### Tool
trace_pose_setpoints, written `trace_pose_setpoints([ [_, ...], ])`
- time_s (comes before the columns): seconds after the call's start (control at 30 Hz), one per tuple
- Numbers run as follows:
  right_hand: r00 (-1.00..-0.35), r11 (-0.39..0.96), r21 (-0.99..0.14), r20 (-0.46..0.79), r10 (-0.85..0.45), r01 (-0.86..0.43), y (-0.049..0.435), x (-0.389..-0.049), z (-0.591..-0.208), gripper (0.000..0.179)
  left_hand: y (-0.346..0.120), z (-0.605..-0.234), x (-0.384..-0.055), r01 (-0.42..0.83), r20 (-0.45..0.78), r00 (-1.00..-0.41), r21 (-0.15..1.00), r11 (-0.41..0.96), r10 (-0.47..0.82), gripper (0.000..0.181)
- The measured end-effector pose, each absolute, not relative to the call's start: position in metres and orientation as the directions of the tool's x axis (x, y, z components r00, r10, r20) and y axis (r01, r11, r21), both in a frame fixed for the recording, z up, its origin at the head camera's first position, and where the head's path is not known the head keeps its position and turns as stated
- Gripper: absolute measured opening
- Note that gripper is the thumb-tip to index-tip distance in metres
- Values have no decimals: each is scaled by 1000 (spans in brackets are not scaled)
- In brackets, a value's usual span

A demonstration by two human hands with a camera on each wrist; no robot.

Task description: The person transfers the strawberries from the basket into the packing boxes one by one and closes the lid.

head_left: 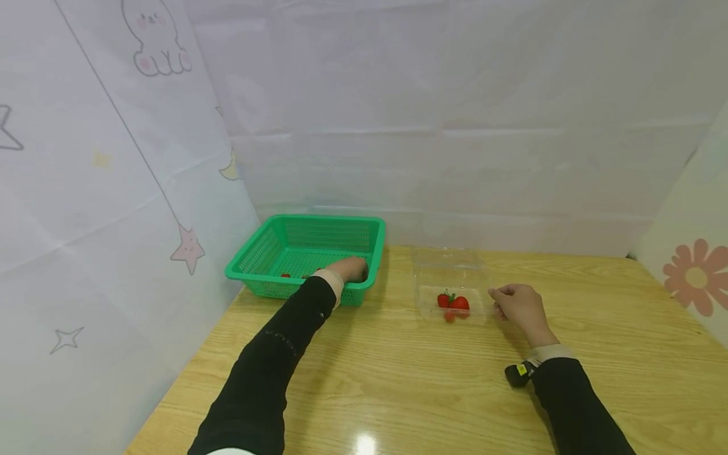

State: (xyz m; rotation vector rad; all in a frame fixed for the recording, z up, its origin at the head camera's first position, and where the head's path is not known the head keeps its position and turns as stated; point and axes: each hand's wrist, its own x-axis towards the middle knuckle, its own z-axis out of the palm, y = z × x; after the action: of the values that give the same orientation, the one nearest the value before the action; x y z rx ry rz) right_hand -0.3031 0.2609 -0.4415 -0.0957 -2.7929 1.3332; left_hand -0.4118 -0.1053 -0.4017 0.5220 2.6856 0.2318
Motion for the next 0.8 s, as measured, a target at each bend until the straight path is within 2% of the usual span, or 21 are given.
trace_pose_setpoints([
  [0.43,-998,603,-797,1,70,42,260,-301,-442,41,-114,-395,-408,347,-437,-793,247,905,424,28],
  [0.7,-997,605,-796,20,71,27,261,-302,-443,44,-109,-362,-397,440,-417,-767,210,873,487,42],
  [0.8,-997,606,-795,19,70,28,261,-303,-443,45,-110,-343,-391,425,-394,-777,247,871,491,32],
])
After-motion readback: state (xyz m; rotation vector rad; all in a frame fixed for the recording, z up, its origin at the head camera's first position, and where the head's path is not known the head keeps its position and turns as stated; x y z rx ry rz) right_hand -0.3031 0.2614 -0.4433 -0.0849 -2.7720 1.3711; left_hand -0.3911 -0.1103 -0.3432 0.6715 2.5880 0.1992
